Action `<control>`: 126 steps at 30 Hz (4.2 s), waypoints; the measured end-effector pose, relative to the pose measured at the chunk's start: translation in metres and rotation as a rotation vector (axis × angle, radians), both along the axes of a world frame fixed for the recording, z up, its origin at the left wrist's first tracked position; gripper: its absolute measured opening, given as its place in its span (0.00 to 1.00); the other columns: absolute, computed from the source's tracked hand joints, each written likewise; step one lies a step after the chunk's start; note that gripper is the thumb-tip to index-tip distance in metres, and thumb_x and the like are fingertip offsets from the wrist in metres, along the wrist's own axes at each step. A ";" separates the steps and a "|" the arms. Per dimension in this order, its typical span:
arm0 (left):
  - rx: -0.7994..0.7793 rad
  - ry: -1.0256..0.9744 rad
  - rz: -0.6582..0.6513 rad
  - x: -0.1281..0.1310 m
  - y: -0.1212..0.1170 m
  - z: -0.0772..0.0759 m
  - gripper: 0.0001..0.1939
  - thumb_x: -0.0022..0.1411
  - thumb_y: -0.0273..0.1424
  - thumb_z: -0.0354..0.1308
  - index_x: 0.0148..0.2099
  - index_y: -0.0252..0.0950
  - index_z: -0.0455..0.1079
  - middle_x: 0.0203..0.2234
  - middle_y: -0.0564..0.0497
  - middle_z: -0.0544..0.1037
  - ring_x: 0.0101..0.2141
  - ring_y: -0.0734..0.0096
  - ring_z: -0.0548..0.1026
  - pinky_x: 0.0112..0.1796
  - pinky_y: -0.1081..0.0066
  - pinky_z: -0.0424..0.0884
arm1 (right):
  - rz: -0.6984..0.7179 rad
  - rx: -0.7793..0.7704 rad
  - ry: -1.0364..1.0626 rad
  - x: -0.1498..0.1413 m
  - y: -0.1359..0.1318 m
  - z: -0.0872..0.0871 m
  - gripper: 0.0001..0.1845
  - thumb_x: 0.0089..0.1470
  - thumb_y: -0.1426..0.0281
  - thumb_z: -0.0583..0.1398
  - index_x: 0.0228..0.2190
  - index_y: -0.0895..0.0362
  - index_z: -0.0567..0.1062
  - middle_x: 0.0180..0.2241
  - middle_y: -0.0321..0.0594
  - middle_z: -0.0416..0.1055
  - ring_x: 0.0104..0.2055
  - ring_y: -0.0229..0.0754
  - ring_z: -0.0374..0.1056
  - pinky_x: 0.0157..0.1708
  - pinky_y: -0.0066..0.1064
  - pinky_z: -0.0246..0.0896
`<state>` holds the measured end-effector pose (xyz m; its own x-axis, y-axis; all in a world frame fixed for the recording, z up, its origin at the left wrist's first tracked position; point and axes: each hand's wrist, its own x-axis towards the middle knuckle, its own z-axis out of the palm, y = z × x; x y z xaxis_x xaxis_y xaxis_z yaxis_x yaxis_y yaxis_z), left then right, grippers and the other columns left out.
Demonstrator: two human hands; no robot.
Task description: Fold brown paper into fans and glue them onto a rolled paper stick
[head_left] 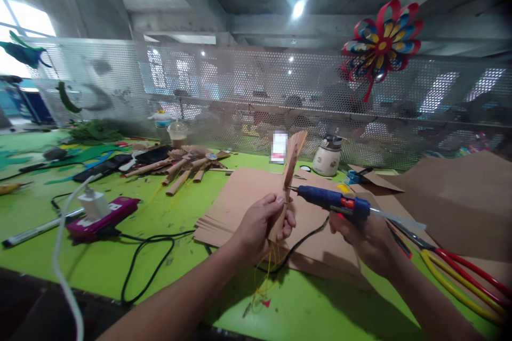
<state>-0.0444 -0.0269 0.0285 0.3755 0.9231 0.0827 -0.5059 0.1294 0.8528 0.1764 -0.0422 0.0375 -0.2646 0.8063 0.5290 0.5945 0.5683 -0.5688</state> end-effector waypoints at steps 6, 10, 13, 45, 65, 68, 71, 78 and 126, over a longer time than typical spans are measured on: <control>0.003 0.017 -0.008 0.000 -0.001 0.001 0.08 0.62 0.33 0.51 0.40 0.32 0.61 0.22 0.49 0.73 0.17 0.79 0.66 0.17 0.80 0.57 | 0.004 0.001 -0.010 0.001 -0.001 0.001 0.15 0.56 0.61 0.53 0.24 0.56 0.70 0.19 0.38 0.63 0.21 0.39 0.59 0.20 0.30 0.58; 0.007 0.018 -0.002 0.000 -0.002 0.001 0.08 0.62 0.33 0.51 0.40 0.32 0.61 0.22 0.49 0.73 0.17 0.78 0.66 0.17 0.79 0.57 | 0.017 0.016 0.002 0.001 0.000 0.000 0.15 0.57 0.61 0.53 0.24 0.57 0.70 0.20 0.38 0.65 0.22 0.40 0.60 0.20 0.30 0.59; -0.001 0.016 0.007 0.000 -0.002 0.002 0.09 0.62 0.33 0.51 0.41 0.32 0.61 0.22 0.49 0.73 0.17 0.78 0.67 0.18 0.79 0.57 | 0.041 -0.004 0.040 0.001 0.002 -0.002 0.16 0.58 0.61 0.53 0.24 0.57 0.69 0.21 0.38 0.64 0.23 0.39 0.60 0.22 0.30 0.59; -0.038 -0.026 -0.108 -0.001 -0.002 0.002 0.09 0.63 0.32 0.51 0.42 0.31 0.64 0.21 0.48 0.73 0.16 0.78 0.66 0.17 0.79 0.56 | 0.170 -0.185 0.241 -0.002 0.003 -0.005 0.14 0.59 0.61 0.54 0.33 0.58 0.73 0.30 0.43 0.72 0.31 0.43 0.68 0.31 0.33 0.65; -0.034 -0.004 -0.085 -0.001 -0.002 0.004 0.09 0.65 0.32 0.47 0.41 0.31 0.63 0.21 0.48 0.72 0.16 0.79 0.65 0.16 0.80 0.55 | 0.064 -0.024 0.171 0.005 -0.002 -0.001 0.10 0.55 0.61 0.59 0.33 0.55 0.71 0.28 0.41 0.74 0.30 0.44 0.70 0.26 0.29 0.66; -0.028 -0.006 -0.093 0.000 -0.002 0.003 0.09 0.65 0.31 0.47 0.42 0.31 0.63 0.21 0.48 0.72 0.15 0.79 0.65 0.16 0.80 0.56 | 0.092 -0.039 0.163 0.005 -0.002 -0.001 0.09 0.55 0.62 0.59 0.33 0.55 0.71 0.29 0.41 0.74 0.30 0.44 0.71 0.28 0.29 0.68; -0.027 -0.011 -0.102 0.000 -0.002 0.001 0.08 0.64 0.30 0.47 0.41 0.31 0.62 0.21 0.48 0.72 0.15 0.78 0.66 0.16 0.80 0.56 | 0.111 -0.044 0.106 0.005 -0.002 0.000 0.10 0.55 0.61 0.58 0.33 0.55 0.71 0.28 0.41 0.74 0.30 0.44 0.70 0.27 0.30 0.67; -0.038 -0.027 -0.116 -0.002 -0.001 0.002 0.09 0.65 0.31 0.46 0.42 0.31 0.64 0.21 0.48 0.72 0.16 0.79 0.66 0.16 0.81 0.56 | 0.084 -0.012 0.115 0.007 0.001 -0.003 0.11 0.54 0.61 0.58 0.32 0.55 0.71 0.26 0.40 0.74 0.27 0.43 0.69 0.26 0.30 0.66; -0.080 -0.048 -0.035 -0.005 0.003 0.006 0.10 0.63 0.30 0.48 0.41 0.29 0.66 0.21 0.47 0.72 0.16 0.77 0.67 0.17 0.79 0.57 | 0.022 -0.022 0.207 0.014 0.001 -0.004 0.12 0.54 0.61 0.60 0.38 0.54 0.74 0.35 0.44 0.76 0.36 0.49 0.72 0.34 0.36 0.67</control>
